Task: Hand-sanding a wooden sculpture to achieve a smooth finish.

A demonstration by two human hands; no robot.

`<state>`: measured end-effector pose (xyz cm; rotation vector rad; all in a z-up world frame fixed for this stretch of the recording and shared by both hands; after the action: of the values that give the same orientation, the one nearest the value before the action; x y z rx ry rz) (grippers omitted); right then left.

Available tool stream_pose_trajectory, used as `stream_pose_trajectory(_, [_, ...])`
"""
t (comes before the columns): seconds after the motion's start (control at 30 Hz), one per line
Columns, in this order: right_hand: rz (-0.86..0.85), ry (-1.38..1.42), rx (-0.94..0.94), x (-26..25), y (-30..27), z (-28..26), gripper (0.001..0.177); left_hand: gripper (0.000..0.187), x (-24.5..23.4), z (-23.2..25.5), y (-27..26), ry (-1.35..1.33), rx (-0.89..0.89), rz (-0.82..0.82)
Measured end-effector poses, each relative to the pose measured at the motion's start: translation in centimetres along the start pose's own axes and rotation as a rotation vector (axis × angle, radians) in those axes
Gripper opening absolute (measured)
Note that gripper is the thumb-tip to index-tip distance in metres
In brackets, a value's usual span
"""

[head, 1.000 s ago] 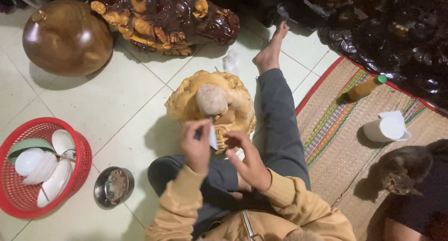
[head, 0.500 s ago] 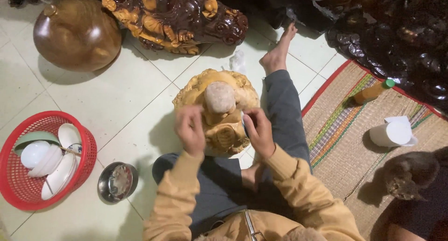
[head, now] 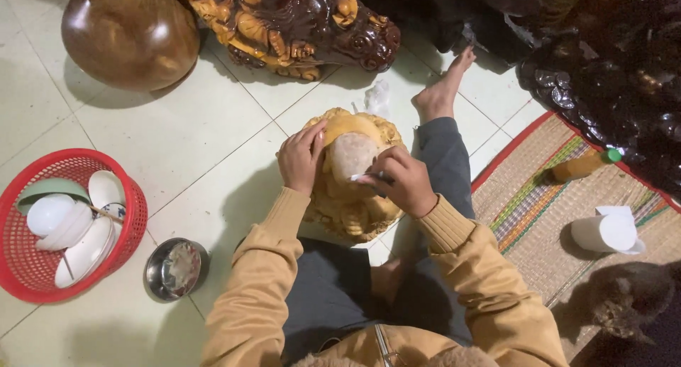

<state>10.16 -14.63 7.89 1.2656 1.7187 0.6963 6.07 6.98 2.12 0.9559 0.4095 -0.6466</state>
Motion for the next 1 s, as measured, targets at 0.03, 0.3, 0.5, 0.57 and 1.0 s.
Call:
stream_pose_trajectory(0.03, [-0.011, 0.015, -0.072, -0.1, 1.1, -1.6, 0.021, 0.037, 0.0, -0.1, 0.0, 0.003, 0.004, 0.007])
stream_pose_trajectory(0.3, [0.054, 0.091, -0.068, 0.1, -1.6, 0.7, 0.022, 0.033, 0.8, -0.5, -0.2, 0.024, 0.038, 0.024])
stream_pose_trajectory(0.5, [0.138, 0.13, 0.18, -2.6, -6.6, 6.2, 0.025, 0.034, 1.0, -1.0, 0.0, 0.009, 0.029, 0.033])
stream_pose_trajectory(0.57, [0.127, 0.138, 0.208, -2.5, -6.9, 5.5, 0.026, 0.034, 1.1, -1.0, -0.5, 0.011, 0.019, 0.023])
stream_pose_trajectory(1.0, [-0.016, 0.453, 0.705, 0.3, -4.4, 7.7, 0.019, 0.035, 1.6, -2.1, -0.7, 0.012, 0.006, 0.029])
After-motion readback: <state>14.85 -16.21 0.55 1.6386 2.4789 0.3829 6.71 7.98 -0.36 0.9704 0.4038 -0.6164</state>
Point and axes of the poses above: each hand's wrist, its own y-axis towards the middle knuckle, its own x-axis out of the palm, z = x × y, the point moved 9 cm from there along y, towards the middle knuckle, and after that the axes turned 10 degrees about z, right-handed, at the moved point
